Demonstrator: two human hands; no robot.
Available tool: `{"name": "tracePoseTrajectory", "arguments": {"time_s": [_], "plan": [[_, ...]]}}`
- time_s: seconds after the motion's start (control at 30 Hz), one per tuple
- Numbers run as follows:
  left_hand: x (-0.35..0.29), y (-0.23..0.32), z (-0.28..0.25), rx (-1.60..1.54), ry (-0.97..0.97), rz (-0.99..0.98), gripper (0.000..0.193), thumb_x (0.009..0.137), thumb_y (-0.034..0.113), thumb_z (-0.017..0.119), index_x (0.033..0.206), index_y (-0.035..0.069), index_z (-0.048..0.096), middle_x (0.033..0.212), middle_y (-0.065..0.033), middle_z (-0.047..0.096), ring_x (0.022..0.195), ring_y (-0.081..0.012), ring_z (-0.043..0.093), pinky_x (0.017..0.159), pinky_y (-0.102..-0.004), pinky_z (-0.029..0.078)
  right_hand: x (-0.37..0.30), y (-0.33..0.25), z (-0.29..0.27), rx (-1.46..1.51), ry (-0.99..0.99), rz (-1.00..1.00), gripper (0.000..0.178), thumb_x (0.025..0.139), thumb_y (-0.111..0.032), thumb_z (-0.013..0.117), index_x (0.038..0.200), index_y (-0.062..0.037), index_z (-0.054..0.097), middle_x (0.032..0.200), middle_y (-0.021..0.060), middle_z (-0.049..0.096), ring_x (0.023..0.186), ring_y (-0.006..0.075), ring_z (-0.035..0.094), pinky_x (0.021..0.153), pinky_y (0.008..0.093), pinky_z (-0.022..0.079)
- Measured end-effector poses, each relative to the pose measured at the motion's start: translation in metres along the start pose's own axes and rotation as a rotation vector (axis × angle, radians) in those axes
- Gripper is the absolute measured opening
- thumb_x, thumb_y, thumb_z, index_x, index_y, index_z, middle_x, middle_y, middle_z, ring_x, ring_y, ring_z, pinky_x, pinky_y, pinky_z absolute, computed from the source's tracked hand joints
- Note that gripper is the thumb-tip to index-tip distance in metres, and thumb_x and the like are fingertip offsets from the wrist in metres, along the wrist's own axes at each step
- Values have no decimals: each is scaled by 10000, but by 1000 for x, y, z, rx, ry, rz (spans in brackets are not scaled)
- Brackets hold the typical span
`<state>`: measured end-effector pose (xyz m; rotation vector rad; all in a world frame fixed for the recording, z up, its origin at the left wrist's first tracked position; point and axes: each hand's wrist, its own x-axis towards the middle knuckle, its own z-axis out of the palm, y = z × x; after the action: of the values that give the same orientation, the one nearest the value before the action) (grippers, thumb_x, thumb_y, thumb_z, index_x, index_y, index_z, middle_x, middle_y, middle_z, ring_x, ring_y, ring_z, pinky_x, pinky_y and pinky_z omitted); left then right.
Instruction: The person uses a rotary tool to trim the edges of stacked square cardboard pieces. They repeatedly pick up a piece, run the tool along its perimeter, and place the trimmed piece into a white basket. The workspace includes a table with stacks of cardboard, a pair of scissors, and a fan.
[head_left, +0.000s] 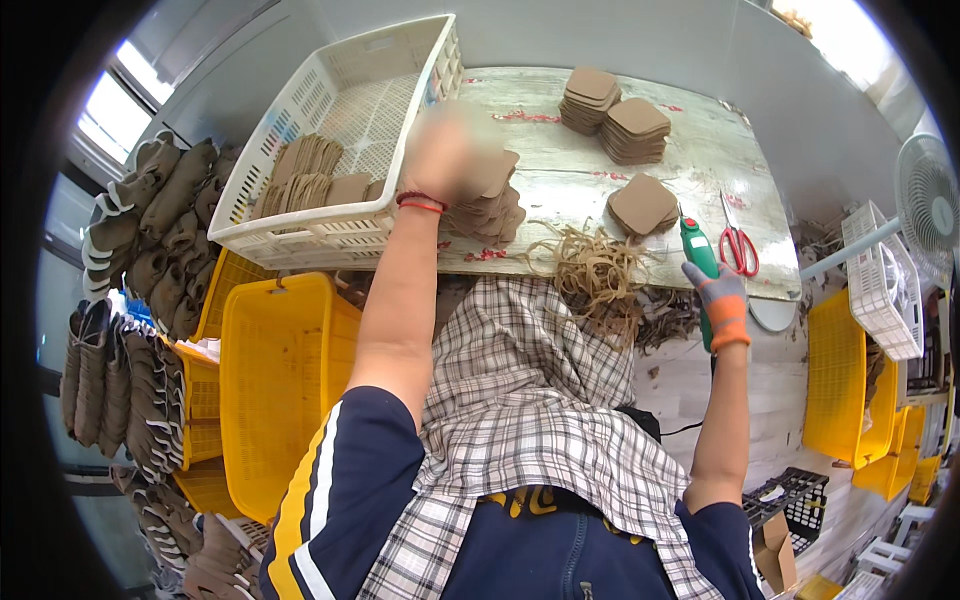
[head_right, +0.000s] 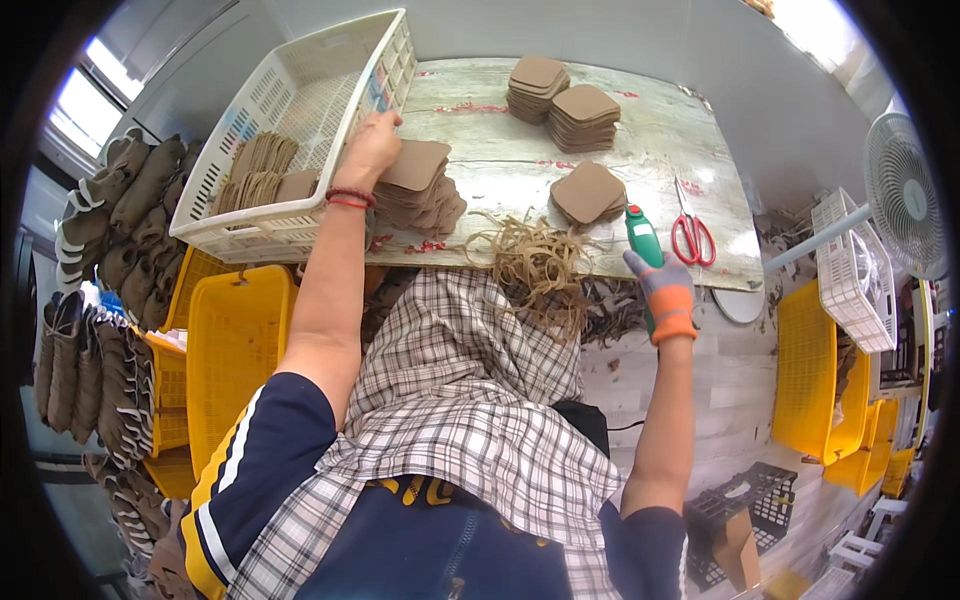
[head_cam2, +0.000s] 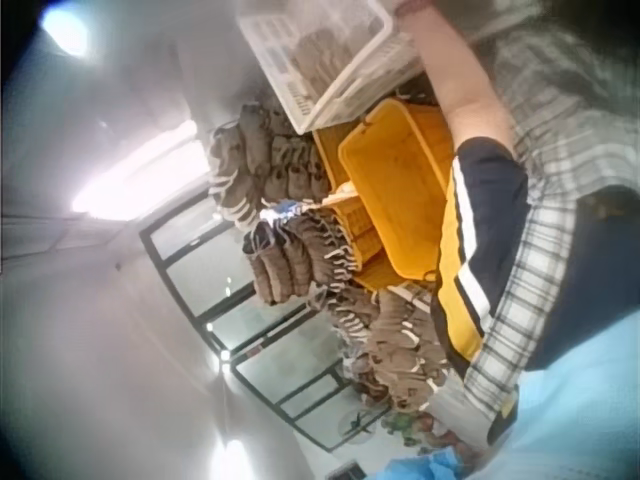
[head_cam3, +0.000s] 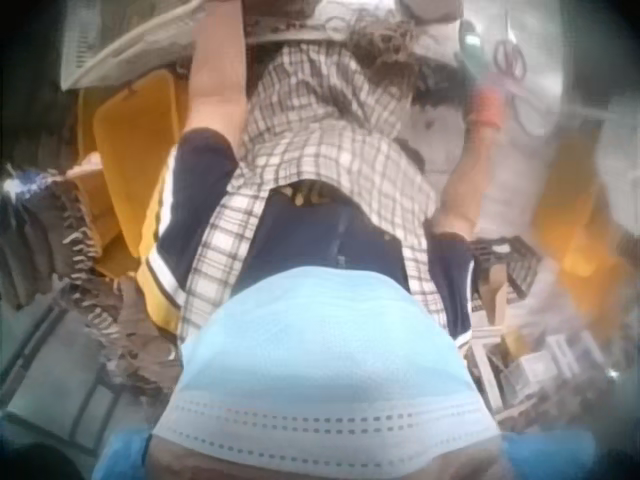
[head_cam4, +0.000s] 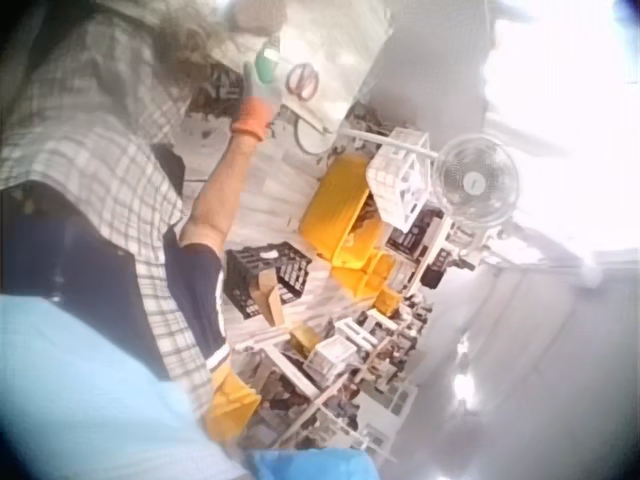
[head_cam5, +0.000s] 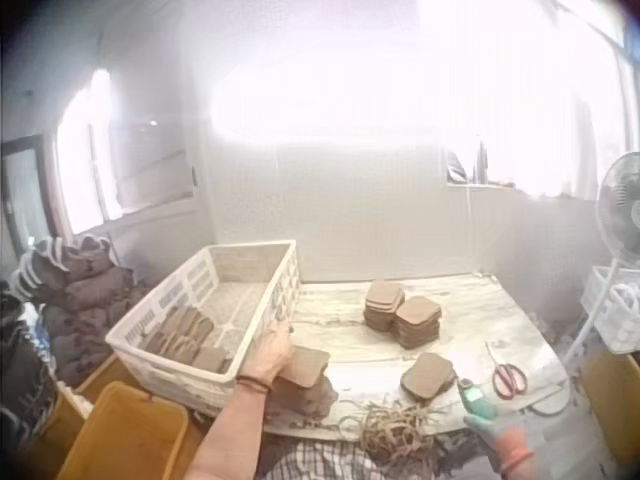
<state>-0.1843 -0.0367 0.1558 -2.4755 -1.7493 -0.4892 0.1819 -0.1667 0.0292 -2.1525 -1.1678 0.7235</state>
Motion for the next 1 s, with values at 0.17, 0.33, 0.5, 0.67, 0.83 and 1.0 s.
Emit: {"name": "tracePoseTrajectory", "arguments": {"time_s": [0.17, 0.33, 0.5, 0.67, 0.83, 1.0], "plan": [[-20, -27, 53, -441, 598, 95, 206, 799, -11, 573, 1001, 11, 600, 1072, -145, 582, 1030, -316, 550, 899, -385, 436, 90, 3, 22, -521, 150, -93, 652, 730, -600, 632, 1014, -14, 607, 964, 235, 653, 922, 383, 626, 797, 449, 475], [-108, 15, 80, -951, 576, -308, 219, 856, 43, 612, 1070, 19, 573, 1026, -56, 533, 975, -147, 515, 883, -275, 422, 139, 2, 30, -588, 225, -139, 606, 797, -571, 570, 1080, -35, 557, 1025, 246, 632, 964, 405, 607, 821, 464, 471], [-144, 7, 103, -1718, 428, -827, 382, 927, 307, 575, 1168, 17, 512, 1085, -31, 518, 1042, -135, 454, 978, -318, 325, 154, -4, 24, -661, 155, -169, 659, 857, -552, 498, 1227, -8, 519, 1197, 253, 554, 1108, 388, 531, 936, 434, 415], [-129, -25, 102, -2011, 225, -921, 676, 829, 472, 658, 1290, 37, 424, 1191, -90, 457, 1150, -237, 405, 1049, -416, 232, 121, -104, 43, -542, 428, -537, 669, 847, -571, 518, 1262, -46, 518, 1149, 219, 586, 1081, 341, 545, 920, 401, 422], [-104, -34, 87, -2099, 115, -997, 795, 787, 493, 693, 1343, 25, 370, 1349, -161, 365, 1235, -300, 344, 1075, -449, 187, 115, -248, 127, 316, -836, -397, 1028, 796, -804, 289, 1367, 48, 367, 1340, 229, 458, 1263, 303, 416, 1073, 404, 283], [-87, -41, 87, -2264, 150, -976, 840, 733, 433, 766, 1350, 31, 361, 1343, -151, 388, 1194, -316, 411, 997, -507, 343, 136, -273, 242, 581, -1386, 322, 832, 879, -621, 348, 1403, 23, 296, 1405, 223, 363, 1318, 338, 328, 1084, 446, 290]]}}
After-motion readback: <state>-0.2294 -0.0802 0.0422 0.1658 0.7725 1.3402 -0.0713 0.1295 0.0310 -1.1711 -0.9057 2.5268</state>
